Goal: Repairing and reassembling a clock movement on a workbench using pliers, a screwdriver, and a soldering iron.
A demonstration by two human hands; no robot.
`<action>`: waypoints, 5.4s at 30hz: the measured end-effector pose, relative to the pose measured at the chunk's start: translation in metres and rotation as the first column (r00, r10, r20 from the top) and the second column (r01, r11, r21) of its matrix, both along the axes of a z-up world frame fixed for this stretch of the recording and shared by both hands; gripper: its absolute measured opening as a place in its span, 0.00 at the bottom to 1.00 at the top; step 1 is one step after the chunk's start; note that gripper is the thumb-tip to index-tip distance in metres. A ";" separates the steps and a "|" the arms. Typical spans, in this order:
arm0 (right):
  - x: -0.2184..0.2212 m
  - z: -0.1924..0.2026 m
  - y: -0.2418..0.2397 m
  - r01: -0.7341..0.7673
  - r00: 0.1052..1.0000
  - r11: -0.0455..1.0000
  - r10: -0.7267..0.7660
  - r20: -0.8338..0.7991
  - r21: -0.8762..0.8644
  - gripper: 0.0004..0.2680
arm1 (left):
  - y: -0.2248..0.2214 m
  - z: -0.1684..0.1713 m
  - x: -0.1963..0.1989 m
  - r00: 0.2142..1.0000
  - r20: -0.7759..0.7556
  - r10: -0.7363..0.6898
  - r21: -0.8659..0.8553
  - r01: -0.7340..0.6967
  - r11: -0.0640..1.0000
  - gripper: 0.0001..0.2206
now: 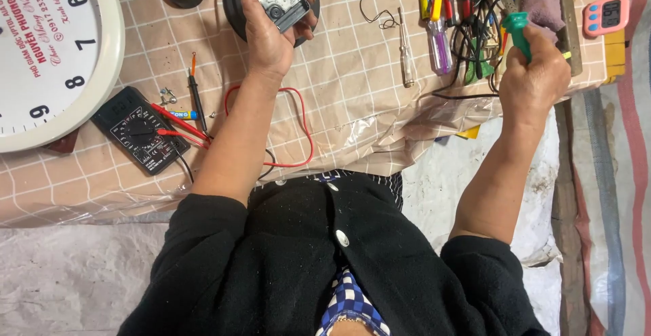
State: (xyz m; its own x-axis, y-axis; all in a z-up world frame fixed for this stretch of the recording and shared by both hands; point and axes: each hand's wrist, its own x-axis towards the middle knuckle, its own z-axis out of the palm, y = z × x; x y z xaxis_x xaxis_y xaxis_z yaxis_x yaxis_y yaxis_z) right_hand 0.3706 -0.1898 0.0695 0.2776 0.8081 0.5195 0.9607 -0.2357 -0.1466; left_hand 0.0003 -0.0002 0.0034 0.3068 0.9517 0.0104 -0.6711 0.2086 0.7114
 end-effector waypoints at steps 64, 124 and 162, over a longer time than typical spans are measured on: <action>-0.165 0.042 0.005 -0.659 0.632 0.752 0.545 -0.552 -0.011 0.13 | -0.002 0.015 0.001 0.996 0.011 -0.089 -0.083 0.090 0.993 0.34; 0.010 0.003 0.015 0.075 0.997 0.994 -0.073 0.033 -0.074 0.12 | 0.010 0.014 -0.008 0.993 -0.108 0.046 -0.197 -0.067 0.978 0.33; 0.047 -0.021 0.033 0.066 0.990 0.973 -0.037 0.134 -0.221 0.14 | 0.016 0.019 -0.014 0.998 0.023 0.054 -0.112 -0.051 0.992 0.33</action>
